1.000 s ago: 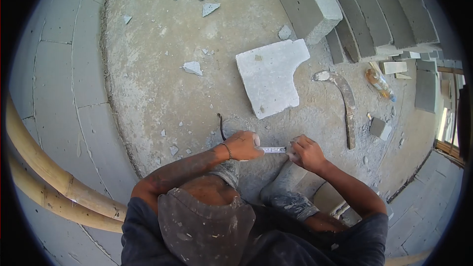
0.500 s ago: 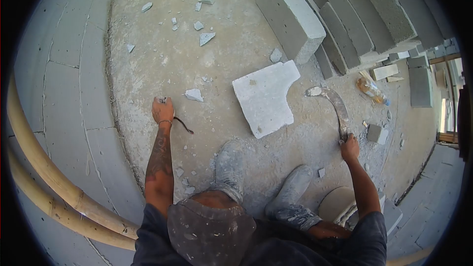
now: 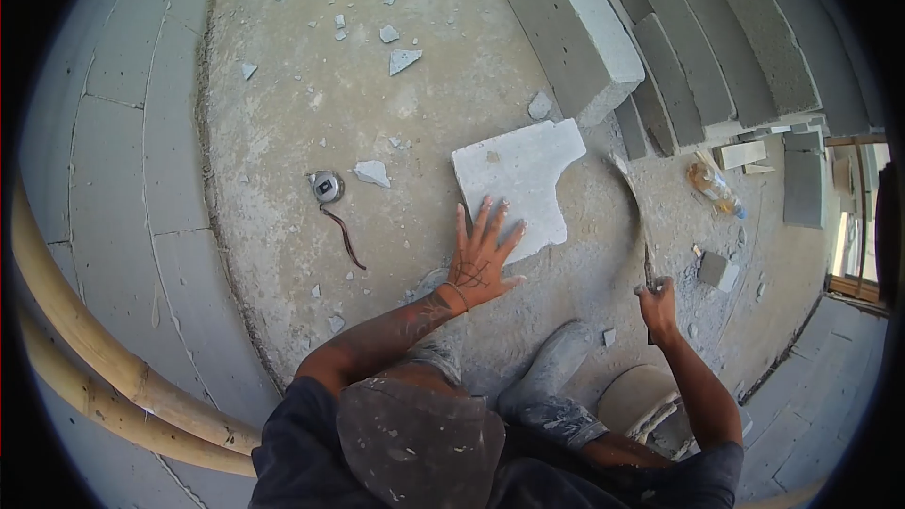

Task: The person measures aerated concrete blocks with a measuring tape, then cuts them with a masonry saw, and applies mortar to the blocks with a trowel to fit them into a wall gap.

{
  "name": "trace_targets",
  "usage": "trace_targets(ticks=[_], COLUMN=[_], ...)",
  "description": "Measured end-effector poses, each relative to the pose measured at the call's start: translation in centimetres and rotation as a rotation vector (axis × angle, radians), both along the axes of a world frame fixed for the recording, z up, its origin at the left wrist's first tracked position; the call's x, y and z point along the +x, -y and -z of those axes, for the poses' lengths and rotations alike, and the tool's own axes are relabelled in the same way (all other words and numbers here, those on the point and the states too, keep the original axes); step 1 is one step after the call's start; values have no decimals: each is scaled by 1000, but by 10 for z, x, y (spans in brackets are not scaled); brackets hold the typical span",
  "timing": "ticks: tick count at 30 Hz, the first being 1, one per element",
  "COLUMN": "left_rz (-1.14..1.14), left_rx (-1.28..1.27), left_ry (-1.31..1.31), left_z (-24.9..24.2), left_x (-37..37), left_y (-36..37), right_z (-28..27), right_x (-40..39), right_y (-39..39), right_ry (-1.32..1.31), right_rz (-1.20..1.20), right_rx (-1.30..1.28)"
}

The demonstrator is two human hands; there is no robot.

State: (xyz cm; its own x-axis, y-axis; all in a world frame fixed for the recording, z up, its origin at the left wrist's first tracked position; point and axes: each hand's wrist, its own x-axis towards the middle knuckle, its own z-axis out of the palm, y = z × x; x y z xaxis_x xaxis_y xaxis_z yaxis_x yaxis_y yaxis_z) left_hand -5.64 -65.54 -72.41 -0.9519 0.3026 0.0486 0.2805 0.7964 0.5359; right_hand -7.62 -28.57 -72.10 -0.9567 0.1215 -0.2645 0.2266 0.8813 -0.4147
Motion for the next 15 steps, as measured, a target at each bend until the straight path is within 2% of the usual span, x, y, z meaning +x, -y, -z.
trace_targets(ticks=[2, 4, 7, 8, 10, 12, 14, 15], left_rz=[-70, -104, -217, -273, -333, -309, -299, -476], left_rx=[-153, -104, -126, -147, -176, -158, -102, 20], left_ry=[-58, -70, -66, -86, -110, -41, -39, -110], left_z=[13, 18, 21, 23, 17, -1, -2, 7], left_x=[-19, -26, -49, -62, -83, -102, -116, -127], left_y=[9, 13, 23, 30, 47, 66, 78, 84], right_z=[-51, -65, -82, -88, -95, -85, -85, -81], right_x=[3, 18, 23, 18, 2, -22, -47, -58], right_y=[33, 52, 76, 86, 113, 138, 174, 193], right_ry=[408, 418, 351, 358, 254, 122, 25, -22], right_rz=[314, 272, -2, -5, -307, -432, -421, -395], right_rx=[-539, -628, -616, -612, -430, -318, -325, -327])
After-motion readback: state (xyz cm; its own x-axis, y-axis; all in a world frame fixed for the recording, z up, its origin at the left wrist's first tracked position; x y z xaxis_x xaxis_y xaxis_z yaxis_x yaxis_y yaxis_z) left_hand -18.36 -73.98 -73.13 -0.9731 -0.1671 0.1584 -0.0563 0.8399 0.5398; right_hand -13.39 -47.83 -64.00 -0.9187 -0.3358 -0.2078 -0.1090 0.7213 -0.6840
